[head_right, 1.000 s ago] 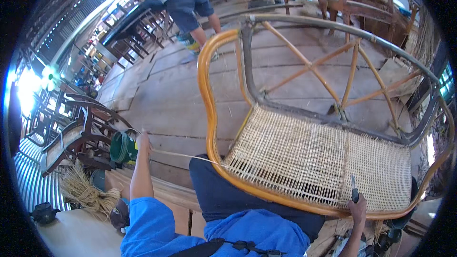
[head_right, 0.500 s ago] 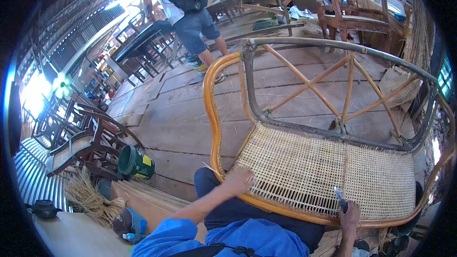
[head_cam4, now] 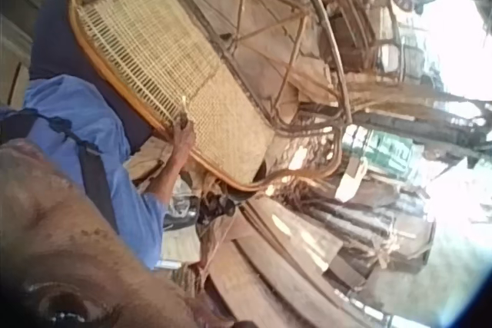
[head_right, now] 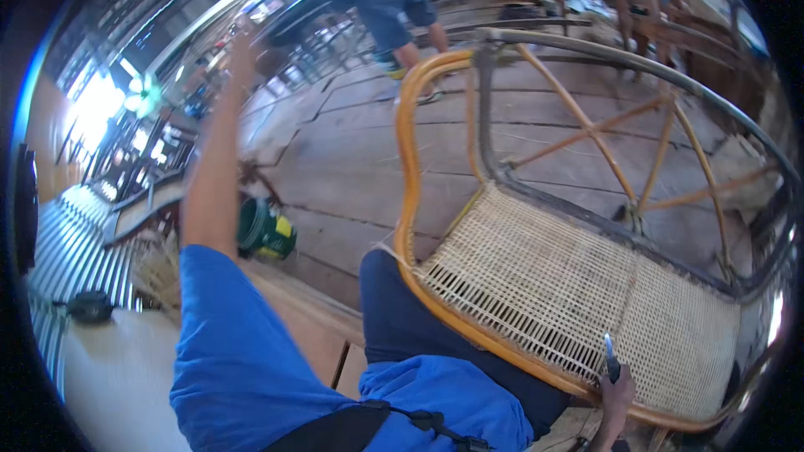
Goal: Weaving and repairing a cane chair seat using strips of material and tools.
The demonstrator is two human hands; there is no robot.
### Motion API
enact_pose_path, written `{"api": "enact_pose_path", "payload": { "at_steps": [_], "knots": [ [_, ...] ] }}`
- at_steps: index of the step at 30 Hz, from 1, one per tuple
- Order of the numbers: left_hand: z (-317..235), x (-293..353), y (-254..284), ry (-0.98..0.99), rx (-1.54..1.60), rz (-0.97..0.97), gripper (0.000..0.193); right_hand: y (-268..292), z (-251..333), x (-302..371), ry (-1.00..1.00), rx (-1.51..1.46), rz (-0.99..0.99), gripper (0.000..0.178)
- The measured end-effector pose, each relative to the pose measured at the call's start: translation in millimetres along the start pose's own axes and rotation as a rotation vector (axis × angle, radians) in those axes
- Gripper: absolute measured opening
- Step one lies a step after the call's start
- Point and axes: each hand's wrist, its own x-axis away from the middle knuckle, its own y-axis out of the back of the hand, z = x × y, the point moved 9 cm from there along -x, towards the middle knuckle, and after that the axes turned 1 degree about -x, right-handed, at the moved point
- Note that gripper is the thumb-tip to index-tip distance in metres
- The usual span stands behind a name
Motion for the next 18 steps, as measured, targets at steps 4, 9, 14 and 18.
{"api": "enact_pose_path", "payload": {
  "at_steps": [4, 9, 14, 18],
  "knots": [
    [-134.7, -36.8, 328.1, -0.399, -0.332, -0.659, 0.025, -5.0, 10.4, -7.8, 0.068, -0.076, 0.014, 0.032],
    [39.9, 16.1, 21.2, -0.552, -1.188, -0.233, 0.019, 4.2, 4.2, 1.5, 0.001, 0.076, 0.005, 0.029],
    [72.2, 228.8, -322.4, -0.224, -0.271, 0.756, 0.027, -3.1, -2.6, -2.9, -0.027, 0.023, 0.045, 0.032],
    [85.1, 304.0, -400.2, -0.518, -0.319, 0.861, 0.033, -5.1, -3.0, -6.6, 0.064, -0.039, -0.048, 0.034]
  ]
}}
